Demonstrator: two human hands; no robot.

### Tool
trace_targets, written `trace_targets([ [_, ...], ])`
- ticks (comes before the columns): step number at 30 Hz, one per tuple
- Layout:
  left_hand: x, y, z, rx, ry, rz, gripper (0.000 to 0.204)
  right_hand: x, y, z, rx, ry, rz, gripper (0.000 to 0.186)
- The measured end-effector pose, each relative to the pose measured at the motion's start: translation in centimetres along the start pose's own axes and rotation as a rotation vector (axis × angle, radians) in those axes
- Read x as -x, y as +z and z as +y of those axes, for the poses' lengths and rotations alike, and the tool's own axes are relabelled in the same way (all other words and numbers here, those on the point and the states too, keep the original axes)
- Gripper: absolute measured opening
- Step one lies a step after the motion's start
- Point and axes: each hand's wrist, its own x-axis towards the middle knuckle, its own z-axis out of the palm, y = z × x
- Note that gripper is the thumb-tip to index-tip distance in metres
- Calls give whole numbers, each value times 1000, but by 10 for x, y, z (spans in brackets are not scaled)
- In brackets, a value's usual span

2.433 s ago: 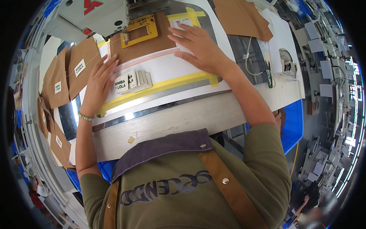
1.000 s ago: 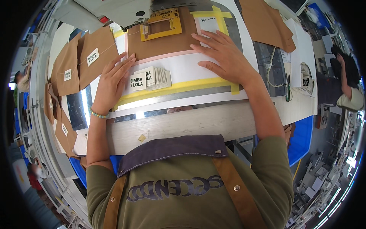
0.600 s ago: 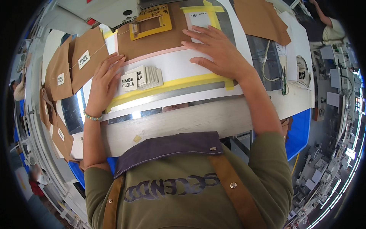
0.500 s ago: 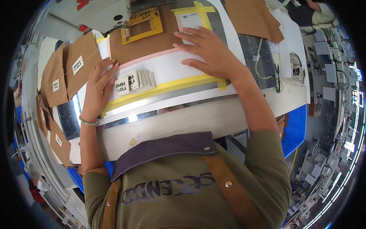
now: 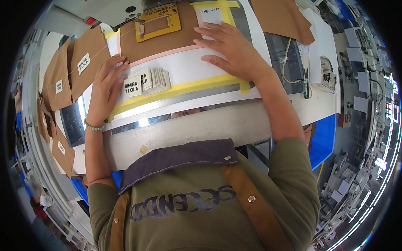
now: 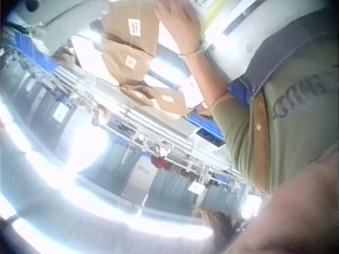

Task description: Sewing brand labels onto leather pieces using an industrial sewing machine.

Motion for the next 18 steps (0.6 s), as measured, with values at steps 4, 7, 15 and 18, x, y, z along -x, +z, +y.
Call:
trace_targets([
  [4, 1, -5, 3, 22, 27, 62, 37, -10, -8, -21, -44, -76, 144, 41],
  [7, 3, -19, 16, 89, 13, 28, 45, -25, -18, -53, -101, -180, 178, 39],
  [15, 10, -16, 35, 192, 35, -30, 49, -70, 22, -97, -214, -270, 187, 38],
  [18, 13, -12, 34, 170, 11, -2, 44, -71, 30, -99, -211, -256, 1, 39],
])
